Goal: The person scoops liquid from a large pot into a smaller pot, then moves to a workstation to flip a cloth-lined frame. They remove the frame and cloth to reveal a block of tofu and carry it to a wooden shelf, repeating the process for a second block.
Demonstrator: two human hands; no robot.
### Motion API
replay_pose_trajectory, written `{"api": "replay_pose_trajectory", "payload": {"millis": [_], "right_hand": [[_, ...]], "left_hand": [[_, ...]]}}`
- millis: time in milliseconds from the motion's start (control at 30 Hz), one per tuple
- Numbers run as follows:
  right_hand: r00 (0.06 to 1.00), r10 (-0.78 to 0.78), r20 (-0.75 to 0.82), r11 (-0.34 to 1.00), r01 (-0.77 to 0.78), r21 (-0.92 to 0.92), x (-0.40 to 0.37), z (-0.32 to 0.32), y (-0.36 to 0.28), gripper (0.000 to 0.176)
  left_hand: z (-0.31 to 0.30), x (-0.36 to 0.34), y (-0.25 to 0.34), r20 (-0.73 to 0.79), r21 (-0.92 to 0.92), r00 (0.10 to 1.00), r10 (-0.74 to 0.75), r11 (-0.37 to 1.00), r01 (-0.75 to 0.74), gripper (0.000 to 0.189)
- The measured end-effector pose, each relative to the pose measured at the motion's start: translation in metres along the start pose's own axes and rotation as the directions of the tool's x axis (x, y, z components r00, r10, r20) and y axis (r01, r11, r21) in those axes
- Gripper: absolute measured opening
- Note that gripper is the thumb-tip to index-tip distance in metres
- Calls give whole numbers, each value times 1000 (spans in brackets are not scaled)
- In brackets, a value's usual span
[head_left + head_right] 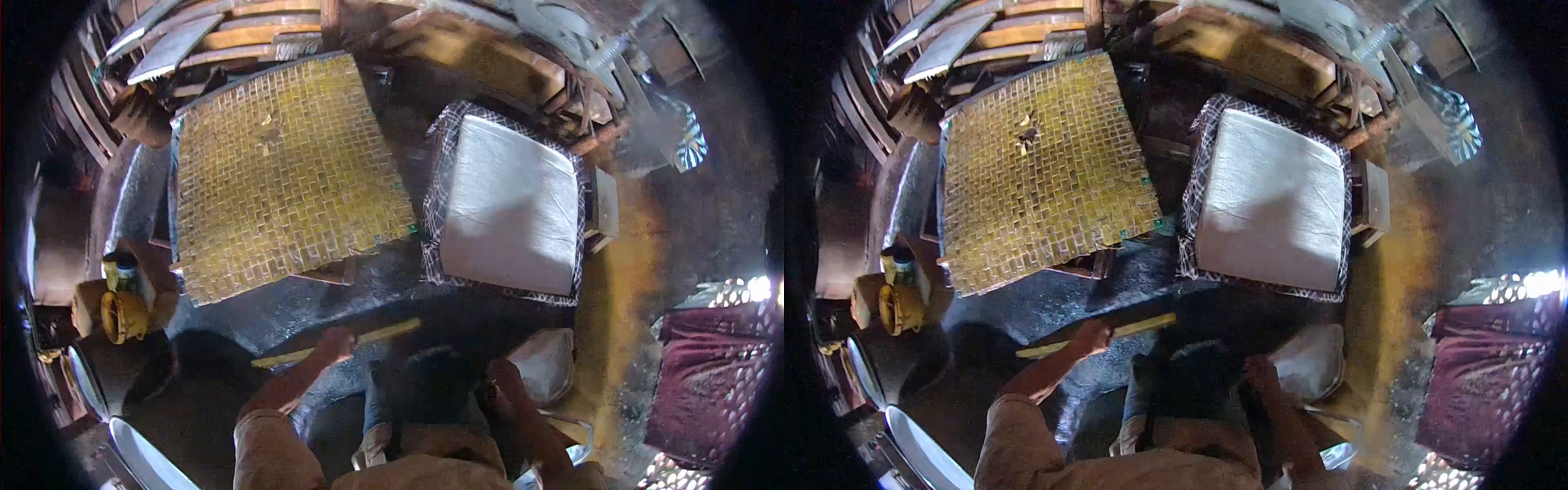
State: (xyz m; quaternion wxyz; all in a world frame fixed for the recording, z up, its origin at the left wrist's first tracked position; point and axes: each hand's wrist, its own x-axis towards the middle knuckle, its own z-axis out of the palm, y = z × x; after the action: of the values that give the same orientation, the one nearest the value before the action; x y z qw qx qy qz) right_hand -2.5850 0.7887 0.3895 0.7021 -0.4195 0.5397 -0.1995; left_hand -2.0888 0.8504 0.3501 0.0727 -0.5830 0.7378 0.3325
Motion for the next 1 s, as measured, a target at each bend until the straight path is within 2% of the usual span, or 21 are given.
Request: {"api": "replay_pose_trajectory", "payload": {"millis": [33,100,133,167,200,233,333,400,433,500,533,567,633,667,700,767,800,833,900,933,1000], "right_hand": [[1000,20,17,999,-21,48,2,-4,9,39],[993,115,-1,966,-111,234,-3,-7,21,38],[994,106,5,963,-104,247,0,-14,31,38],[998,55,10,894,-54,445,7,-22,42,39],[1000,4,5,780,-6,626,10,-23,47,39],[1000,-8,6,771,3,637,6,-11,33,39],[963,-269,-7,488,143,861,5,10,-57,35],[960,-133,-247,574,278,770,4,2,-110,33],[940,-93,-328,603,315,732,0,-5,-131,33],[917,-155,-367,801,333,497,-15,-38,-165,23],[904,-189,-384,871,335,361,-19,-55,-179,20],[891,-216,-400,921,322,220,-22,-69,-187,20],[760,-117,-639,959,254,126,-7,-74,-200,22],[671,-64,-739,974,202,98,1,-77,-206,26],[663,-62,-746,988,148,49,6,-87,-215,29],[661,-164,-732,978,206,-33,26,-121,-202,35],[657,-215,-723,969,236,-74,37,-139,-193,38],[707,-11,-707,997,-45,-60,42,-146,-211,30],[713,33,-701,914,-305,-268,103,-215,-167,36],[715,54,-697,832,-419,-365,134,-250,-144,41],[706,28,-707,879,-355,-319,154,-244,-190,44]], "left_hand": [[-13,-7,14,-80,-5,994,72,997,-72,17],[-102,-46,63,-196,-209,959,203,947,-243,16],[-142,-58,87,-223,-197,953,203,949,-248,17],[-187,-68,109,-255,-183,945,203,950,-253,18],[-259,-86,132,-205,-195,961,187,954,-228,21],[-312,-99,147,-283,-268,945,164,932,-243,25],[-406,-104,171,-698,-424,716,-8,810,-405,32],[-449,-105,172,-603,-627,791,-103,675,-390,41],[-430,-94,149,-611,-614,787,-91,682,-397,41],[-362,-52,94,-472,-697,741,-477,717,18,52],[-351,-45,124,-466,-776,836,-289,587,-230,67],[-308,-12,112,-438,-746,775,-455,665,-31,70],[-218,57,91,-723,-650,550,-418,681,-337,51],[-227,56,126,-616,-770,637,-464,527,-360,38],[-198,86,110,-667,-710,626,-405,598,-370,27],[-184,120,121,-553,-790,637,-537,580,-197,22],[-189,126,129,-466,-736,704,-536,676,28,20],[-180,146,125,-464,-740,697,-546,672,34,20],[-165,194,108,-338,-894,707,-622,447,-34,19],[-167,212,104,-335,-894,702,-629,447,-27,19],[-175,242,102,-278,-907,684,-675,419,45,24]]}}
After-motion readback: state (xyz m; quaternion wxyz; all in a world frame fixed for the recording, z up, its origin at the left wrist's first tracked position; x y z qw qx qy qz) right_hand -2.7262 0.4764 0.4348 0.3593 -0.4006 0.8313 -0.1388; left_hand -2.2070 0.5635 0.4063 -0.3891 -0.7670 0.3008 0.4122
